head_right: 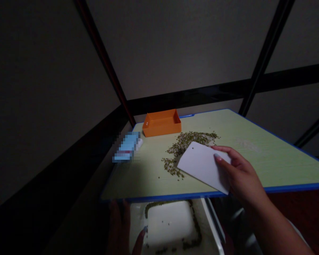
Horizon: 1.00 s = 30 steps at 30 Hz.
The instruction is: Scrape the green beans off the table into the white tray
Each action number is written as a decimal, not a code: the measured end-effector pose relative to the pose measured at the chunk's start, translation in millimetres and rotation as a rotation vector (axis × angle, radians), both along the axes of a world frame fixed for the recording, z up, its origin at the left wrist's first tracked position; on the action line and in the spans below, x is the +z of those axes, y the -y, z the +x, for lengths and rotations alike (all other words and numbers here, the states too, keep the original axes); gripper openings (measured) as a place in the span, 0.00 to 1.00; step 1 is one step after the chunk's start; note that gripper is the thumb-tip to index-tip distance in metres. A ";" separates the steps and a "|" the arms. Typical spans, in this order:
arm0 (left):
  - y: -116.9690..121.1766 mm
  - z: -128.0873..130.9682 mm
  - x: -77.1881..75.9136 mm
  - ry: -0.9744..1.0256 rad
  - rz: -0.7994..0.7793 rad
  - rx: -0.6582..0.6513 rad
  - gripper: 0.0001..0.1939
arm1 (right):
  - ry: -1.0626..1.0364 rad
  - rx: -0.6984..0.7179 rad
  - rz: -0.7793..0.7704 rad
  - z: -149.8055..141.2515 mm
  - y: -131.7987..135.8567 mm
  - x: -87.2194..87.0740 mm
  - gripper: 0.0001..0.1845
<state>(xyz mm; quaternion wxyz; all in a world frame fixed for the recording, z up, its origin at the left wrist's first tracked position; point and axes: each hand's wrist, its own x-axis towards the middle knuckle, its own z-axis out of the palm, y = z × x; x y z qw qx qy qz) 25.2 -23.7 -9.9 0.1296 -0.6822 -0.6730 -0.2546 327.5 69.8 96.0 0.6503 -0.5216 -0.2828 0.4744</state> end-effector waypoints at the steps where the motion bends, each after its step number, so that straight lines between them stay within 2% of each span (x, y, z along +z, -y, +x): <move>1: 0.0 -0.1 0.4 -0.001 -0.002 -0.001 0.39 | -0.002 -0.004 0.004 -0.1 0.1 0.3 0.31; 14: -0.8 0.8 1.8 -0.018 0.000 0.021 0.40 | 0.030 0.006 0.008 3.4 -1.2 -3.5 0.24; 24: -1.6 2.2 1.4 0.001 0.028 0.006 0.40 | 0.020 -0.012 0.019 -0.2 -0.3 1.3 0.26; 30: -0.5 2.7 2.4 0.021 0.008 0.010 0.39 | 0.042 -0.003 0.046 1.7 -3.1 -2.8 0.24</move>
